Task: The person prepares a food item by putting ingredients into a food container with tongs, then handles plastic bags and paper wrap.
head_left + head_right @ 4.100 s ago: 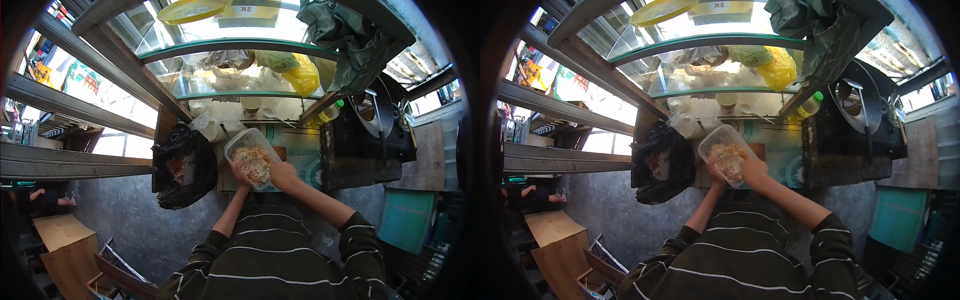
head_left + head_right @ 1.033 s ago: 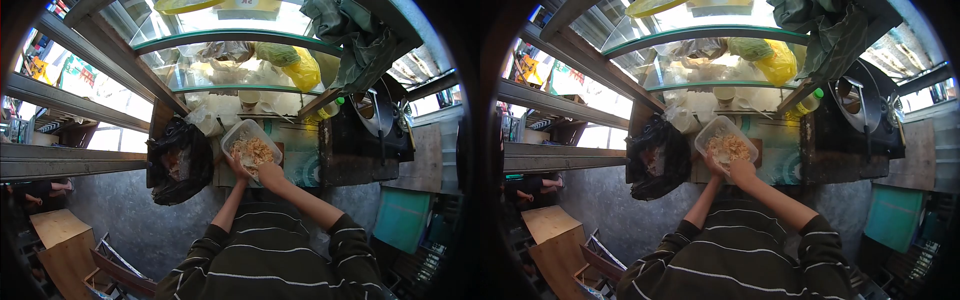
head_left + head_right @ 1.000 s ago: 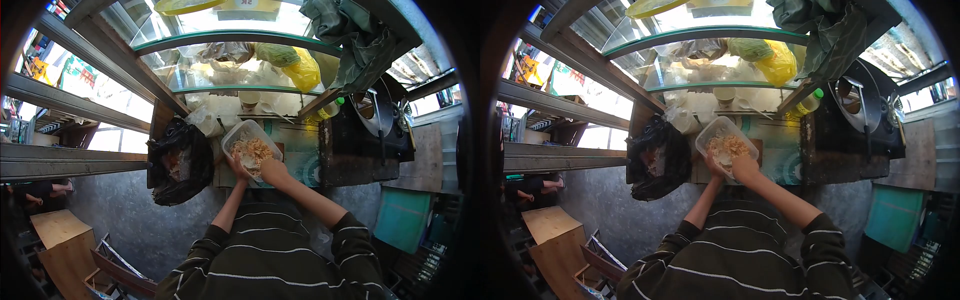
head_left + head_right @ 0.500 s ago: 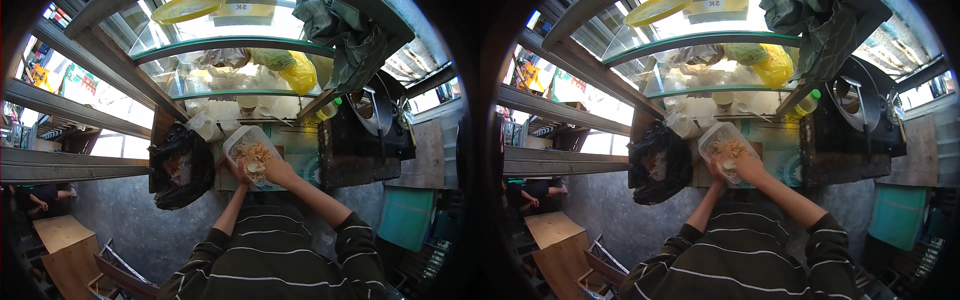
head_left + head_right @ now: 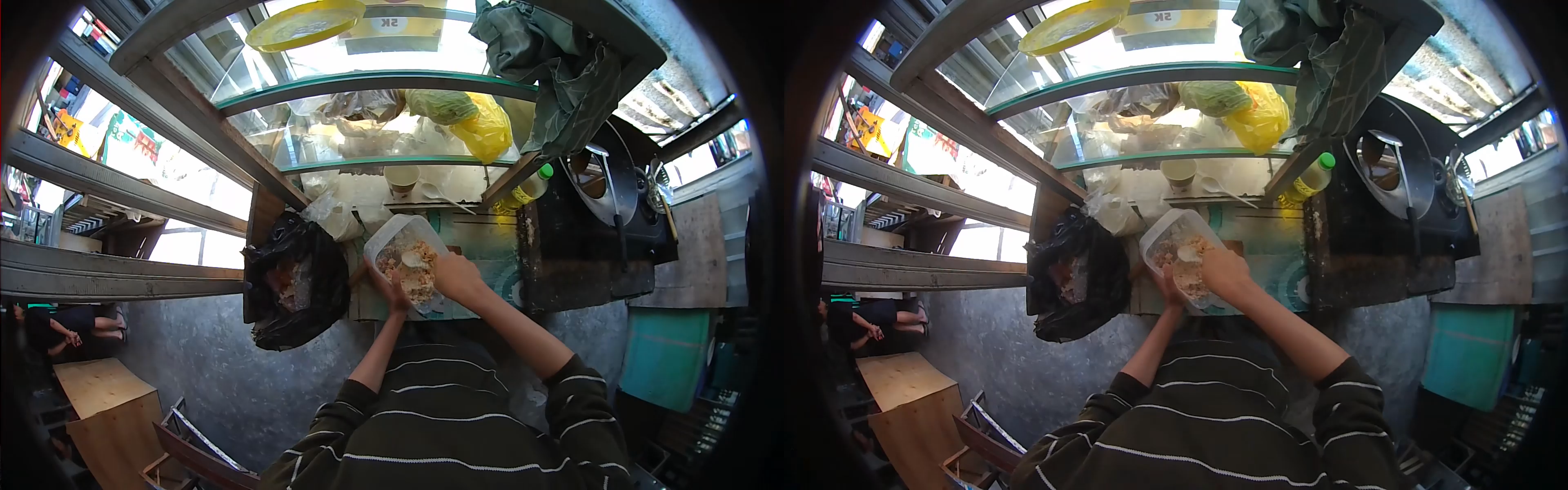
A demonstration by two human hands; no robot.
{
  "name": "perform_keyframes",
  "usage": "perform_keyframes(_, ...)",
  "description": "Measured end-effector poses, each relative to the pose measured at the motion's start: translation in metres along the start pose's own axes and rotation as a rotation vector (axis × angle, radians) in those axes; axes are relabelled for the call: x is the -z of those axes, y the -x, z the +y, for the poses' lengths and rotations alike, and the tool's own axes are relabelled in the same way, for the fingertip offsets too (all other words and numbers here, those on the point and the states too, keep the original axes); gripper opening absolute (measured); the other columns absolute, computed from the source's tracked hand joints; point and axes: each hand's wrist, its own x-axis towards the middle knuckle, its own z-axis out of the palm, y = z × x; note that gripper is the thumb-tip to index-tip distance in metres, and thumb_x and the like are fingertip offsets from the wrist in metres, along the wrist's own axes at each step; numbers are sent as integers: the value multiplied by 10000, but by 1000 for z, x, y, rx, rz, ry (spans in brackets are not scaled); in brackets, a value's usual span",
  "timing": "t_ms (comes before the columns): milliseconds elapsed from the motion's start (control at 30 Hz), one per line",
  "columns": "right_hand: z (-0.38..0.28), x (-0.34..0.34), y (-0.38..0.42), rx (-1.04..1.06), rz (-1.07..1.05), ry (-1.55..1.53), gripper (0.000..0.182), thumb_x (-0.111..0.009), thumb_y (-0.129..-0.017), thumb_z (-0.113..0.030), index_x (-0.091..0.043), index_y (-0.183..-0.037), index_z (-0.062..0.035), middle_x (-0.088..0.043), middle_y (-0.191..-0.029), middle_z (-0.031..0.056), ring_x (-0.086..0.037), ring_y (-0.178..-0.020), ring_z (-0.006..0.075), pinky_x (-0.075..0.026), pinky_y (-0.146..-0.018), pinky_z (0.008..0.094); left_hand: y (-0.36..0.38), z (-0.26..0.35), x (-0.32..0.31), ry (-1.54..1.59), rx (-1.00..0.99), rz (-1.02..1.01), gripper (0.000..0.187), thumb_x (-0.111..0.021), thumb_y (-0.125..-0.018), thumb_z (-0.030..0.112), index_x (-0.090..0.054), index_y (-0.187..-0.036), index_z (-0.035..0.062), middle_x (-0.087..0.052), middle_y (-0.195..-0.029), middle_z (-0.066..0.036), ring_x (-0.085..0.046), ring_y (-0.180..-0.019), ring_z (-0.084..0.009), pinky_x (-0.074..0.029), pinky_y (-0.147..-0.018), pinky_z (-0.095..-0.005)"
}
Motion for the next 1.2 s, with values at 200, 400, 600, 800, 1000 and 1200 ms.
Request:
perform_keyframes(200, 1, -85, 3, 43, 16, 26, 198, -471, -746, -121, -638, -766, -18, -617, -814, 194, -622, -762, 317, -501, -651, 415, -3, 19, -10, -138, 50, 108, 785, -420, -820, 445, -73, -1350, -20, -126, -1385, -205, -126, -1286, -310, -97, -1032, -388)
perform_keyframes(400, 11, -20, -9, -31, 7, 33, 192, -474, -744, -116, -640, -783, -29, -622, -815, 184, -618, -781, 323, -500, -653, 417, 0, 28, -15, -227, -92, 32, 784, -407, -823, 450, -66, -1350, -19, -114, -1387, -214, -127, -1285, -324, -102, -1030, -400)
perform_keyframes(600, 18, -86, -12, -61, 76, 51, 171, -506, -722, -116, -640, -767, -20, -621, -791, 191, -618, -752, 332, -503, -646, 412, -4, 13, -6, -105, 11, 95, 748, -433, -813, 351, -68, -1352, -16, -166, -1368, -202, -196, -1263, -304, -152, -1023, -386)
perform_keyframes(800, 30, -23, 16, -17, 93, 126, 152, -505, -724, -84, -646, -743, -29, -627, -739, 158, -629, -704, 302, -509, -603, 391, -3, 0, -5, 316, 99, 88, 716, -452, -795, 244, -81, -1350, -17, -188, -1359, -180, -206, -1256, -276, -151, -1026, -372)
perform_keyframes(1000, 33, -67, 8, -7, 153, 252, 145, -507, -708, -63, -642, -708, -12, -617, -702, 168, -624, -678, 315, -512, -586, 389, 4, -13, 1, 97, 50, 62, 721, -453, -797, 270, -88, -1348, -17, -159, -1371, -186, -176, -1269, -282, -130, -1029, -376)
perform_keyframes(1200, 33, -93, 11, -10, 211, 71, 154, -499, -712, -62, -638, -770, -31, -609, -707, 177, -619, -656, 319, -505, -546, 382, 10, -33, 12, 89, 98, 91, 733, -455, -803, 300, -77, -1352, -8, -139, -1377, -185, -162, -1274, -286, -126, -1029, -381)
